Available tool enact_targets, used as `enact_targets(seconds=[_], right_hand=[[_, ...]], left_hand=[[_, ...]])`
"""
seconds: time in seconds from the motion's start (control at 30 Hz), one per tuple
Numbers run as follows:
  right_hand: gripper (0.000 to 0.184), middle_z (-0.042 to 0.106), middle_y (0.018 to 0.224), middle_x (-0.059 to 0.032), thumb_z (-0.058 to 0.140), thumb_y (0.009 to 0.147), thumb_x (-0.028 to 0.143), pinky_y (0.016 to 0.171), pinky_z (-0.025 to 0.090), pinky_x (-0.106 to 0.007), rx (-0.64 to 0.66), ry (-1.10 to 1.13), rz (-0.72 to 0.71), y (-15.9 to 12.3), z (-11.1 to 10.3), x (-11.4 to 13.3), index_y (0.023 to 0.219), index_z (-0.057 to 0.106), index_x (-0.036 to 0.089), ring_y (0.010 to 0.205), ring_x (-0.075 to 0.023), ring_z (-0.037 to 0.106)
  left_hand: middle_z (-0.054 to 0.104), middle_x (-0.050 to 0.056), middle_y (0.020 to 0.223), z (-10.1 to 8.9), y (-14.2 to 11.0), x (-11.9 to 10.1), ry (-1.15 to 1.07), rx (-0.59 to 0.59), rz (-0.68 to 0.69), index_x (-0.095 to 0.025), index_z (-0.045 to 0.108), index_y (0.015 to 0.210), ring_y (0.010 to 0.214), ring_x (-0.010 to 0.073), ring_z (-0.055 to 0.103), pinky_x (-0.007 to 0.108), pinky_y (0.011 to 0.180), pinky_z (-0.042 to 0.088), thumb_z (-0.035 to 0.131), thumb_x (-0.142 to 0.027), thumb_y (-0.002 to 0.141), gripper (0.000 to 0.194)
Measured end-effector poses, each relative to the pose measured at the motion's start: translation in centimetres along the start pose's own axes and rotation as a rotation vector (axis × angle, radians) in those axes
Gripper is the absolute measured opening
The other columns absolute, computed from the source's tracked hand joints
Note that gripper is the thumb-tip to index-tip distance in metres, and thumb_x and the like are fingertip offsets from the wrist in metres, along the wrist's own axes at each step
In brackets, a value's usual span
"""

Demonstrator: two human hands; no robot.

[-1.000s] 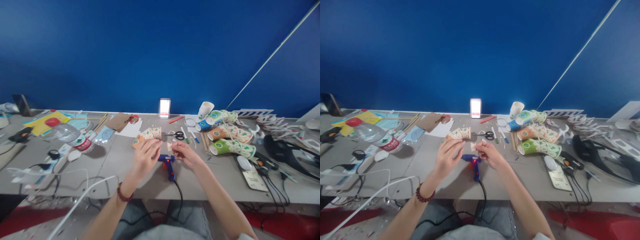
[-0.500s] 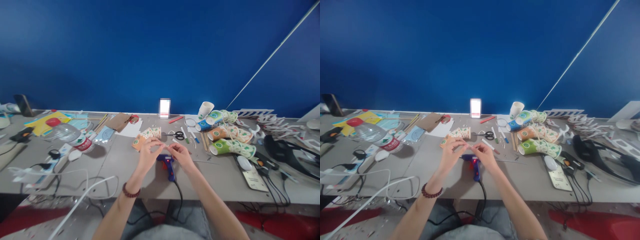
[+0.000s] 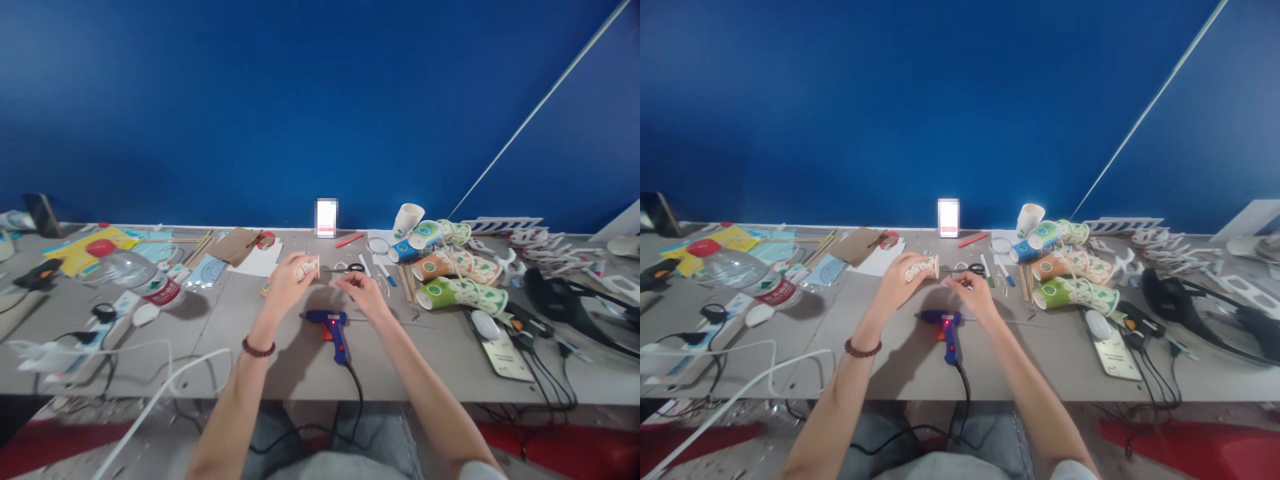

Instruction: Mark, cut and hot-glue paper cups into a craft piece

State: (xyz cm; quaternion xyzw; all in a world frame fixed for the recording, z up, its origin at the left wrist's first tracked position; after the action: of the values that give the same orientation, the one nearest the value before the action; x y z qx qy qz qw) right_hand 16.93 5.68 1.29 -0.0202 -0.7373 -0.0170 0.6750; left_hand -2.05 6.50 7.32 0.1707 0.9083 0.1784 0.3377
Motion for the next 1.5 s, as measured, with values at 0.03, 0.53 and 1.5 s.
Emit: enact_targets(seconds=[0.03,0.53,1.5], right_hand=[[0.03,0.059,0.058,0.002,0.08,0.06,0.048,0.053,0.037,-0.027,-0.018,0.083,0.058,0.3,0.0,-0.4,0.065,0.067,0.021,0.054,-0.0118,0.046],[0.034,0.067,0.065,0.0022,0.091,0.048,0.03,0.058,0.047,-0.025,-0.087,0.74,0.263,1.9,1.7,-3.7,0.064,0.062,0.022,0.061,-0.0112,0.058],[0.04,0.074,0.073,-0.0019,0.092,0.049,0.027,0.08,0.058,-0.034,0.028,0.661,0.154,6.6,3.8,0.6,0.058,0.054,0.022,0.079,-0.019,0.071]], left_hand=[[0.065,0.011,0.123,0.0,0.8,0.5,0.131,0.027,0.015,-0.02,0.066,0.12,0.117,0.0275,0.058,0.043,0.101,0.046,0.064,-0.031,0.088,0.034],[0.064,0.013,0.112,3.6,2.6,3.1,0.696,0.268,0.086,-0.018,0.058,0.123,0.1,0.0307,0.063,0.04,0.082,0.047,0.072,-0.032,0.081,0.047],[0.062,0.02,0.125,0.9,-0.2,2.6,0.424,-0.36,0.242,-0.018,0.062,0.133,0.119,0.0311,0.059,0.041,0.1,0.044,0.058,-0.046,0.091,0.051]])
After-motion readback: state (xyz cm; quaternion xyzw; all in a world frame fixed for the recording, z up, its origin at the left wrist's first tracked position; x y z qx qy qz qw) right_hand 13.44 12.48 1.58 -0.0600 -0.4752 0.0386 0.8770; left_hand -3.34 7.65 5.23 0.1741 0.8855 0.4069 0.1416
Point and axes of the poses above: each hand's wrist, its own y-axis towards the middle knuckle, its own z-axis out of the palm, x = y × z, the point moved 7 cm from there along y, towards the middle knuckle
